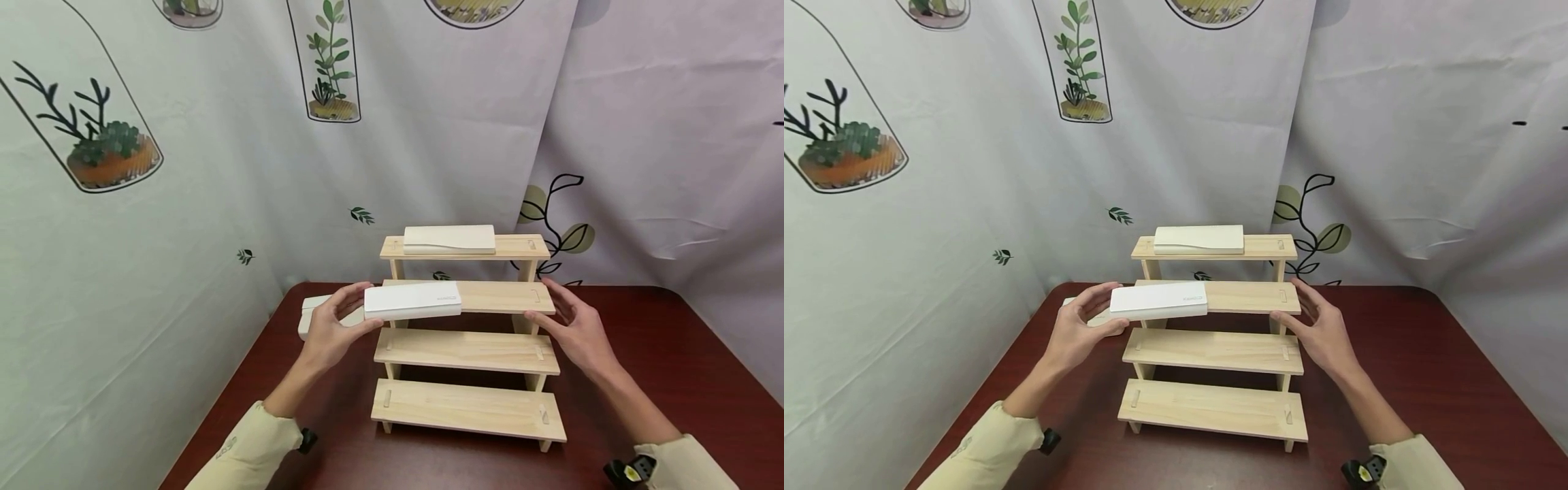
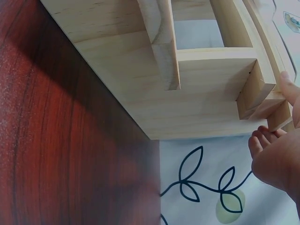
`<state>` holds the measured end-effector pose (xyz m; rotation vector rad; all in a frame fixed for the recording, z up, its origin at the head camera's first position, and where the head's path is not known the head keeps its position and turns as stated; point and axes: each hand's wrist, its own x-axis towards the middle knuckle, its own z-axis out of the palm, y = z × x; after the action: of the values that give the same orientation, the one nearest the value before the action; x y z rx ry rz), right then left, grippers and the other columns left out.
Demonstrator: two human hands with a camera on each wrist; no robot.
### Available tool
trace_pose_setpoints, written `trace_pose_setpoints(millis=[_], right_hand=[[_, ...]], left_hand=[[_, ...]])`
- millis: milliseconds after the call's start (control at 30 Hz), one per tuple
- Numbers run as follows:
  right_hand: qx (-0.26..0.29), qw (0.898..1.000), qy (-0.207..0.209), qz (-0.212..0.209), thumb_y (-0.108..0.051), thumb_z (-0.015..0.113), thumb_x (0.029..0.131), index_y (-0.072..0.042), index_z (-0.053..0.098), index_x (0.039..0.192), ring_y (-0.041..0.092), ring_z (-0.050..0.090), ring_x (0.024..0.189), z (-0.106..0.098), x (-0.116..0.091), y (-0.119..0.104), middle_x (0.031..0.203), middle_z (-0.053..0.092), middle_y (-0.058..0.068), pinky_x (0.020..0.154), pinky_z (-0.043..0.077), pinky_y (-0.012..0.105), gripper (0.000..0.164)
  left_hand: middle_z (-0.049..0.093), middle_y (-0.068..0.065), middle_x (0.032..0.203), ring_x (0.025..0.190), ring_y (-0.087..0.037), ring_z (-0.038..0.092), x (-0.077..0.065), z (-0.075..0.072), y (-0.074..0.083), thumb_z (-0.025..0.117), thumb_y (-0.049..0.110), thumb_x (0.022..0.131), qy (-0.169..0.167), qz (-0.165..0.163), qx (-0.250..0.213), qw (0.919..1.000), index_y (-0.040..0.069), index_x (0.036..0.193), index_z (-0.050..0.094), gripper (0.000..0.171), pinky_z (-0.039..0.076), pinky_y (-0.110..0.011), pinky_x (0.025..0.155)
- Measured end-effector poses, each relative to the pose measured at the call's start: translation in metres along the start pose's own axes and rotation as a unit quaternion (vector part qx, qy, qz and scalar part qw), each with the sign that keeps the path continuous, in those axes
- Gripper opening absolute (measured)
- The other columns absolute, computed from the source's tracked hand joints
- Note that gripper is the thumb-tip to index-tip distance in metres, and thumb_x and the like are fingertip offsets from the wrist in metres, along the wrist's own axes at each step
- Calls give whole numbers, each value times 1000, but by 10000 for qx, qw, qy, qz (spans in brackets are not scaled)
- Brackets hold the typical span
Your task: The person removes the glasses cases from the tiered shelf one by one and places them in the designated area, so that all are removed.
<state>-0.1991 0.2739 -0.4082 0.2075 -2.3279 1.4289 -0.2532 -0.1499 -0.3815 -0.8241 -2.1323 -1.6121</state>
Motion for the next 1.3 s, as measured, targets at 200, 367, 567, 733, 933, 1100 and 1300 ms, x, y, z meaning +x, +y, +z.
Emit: trace_pose_setpoints(millis=[200,367,567,733,933,1100,1300], right_hand=[[1,10000,-14,-12,-22,82,98,-6,37,165,48,46,144,0,-1,0,158,49,26,97,37,-1,83],[-8,10000,-23,-22,-22,82,98,-6,37,165,48,45,144,0,-1,1,158,48,26,98,36,-1,83],[34,10000,-44,-19,-21,82,98,-5,36,165,48,45,144,0,-1,1,158,48,26,97,36,-1,83],[37,10000,-42,-5,-22,82,97,-6,37,165,47,45,145,-1,0,1,159,48,26,98,36,-1,83],[37,10000,-57,13,-22,81,98,-6,36,165,48,44,145,-2,-1,1,159,47,26,97,37,-1,83],[23,10000,-59,9,-22,81,98,-5,35,166,47,45,145,-1,-1,1,159,47,26,97,36,-1,83],[-11,10000,-23,-10,-23,82,98,-6,36,165,46,45,145,-1,-1,1,158,48,25,97,36,-1,83]], left_hand=[[68,-14,139,126,-28,67,-4,-9,0,94,3,80,29,-72,2,10000,3,140,66,66,54,-36,106],[67,-20,139,126,-28,67,-8,-17,-2,93,2,81,7,-182,0,9998,1,140,65,65,53,-40,107],[67,-14,139,126,-27,67,-15,-28,-3,92,-1,81,11,-260,-43,9997,-2,141,63,67,54,-29,105],[65,-17,140,128,-28,66,-20,-35,-4,93,1,80,65,-333,-71,9994,2,141,64,68,55,-29,103],[64,-19,142,127,-29,66,-25,-41,-5,92,5,83,12,-411,89,9991,0,143,63,67,56,-28,101],[65,-13,142,128,-26,66,-29,-45,-5,91,7,85,4,-467,173,9988,4,143,63,64,56,-29,101],[63,-15,145,130,-25,65,-35,-50,-6,89,5,86,-37,-499,52,9987,2,145,61,65,58,-28,96]])
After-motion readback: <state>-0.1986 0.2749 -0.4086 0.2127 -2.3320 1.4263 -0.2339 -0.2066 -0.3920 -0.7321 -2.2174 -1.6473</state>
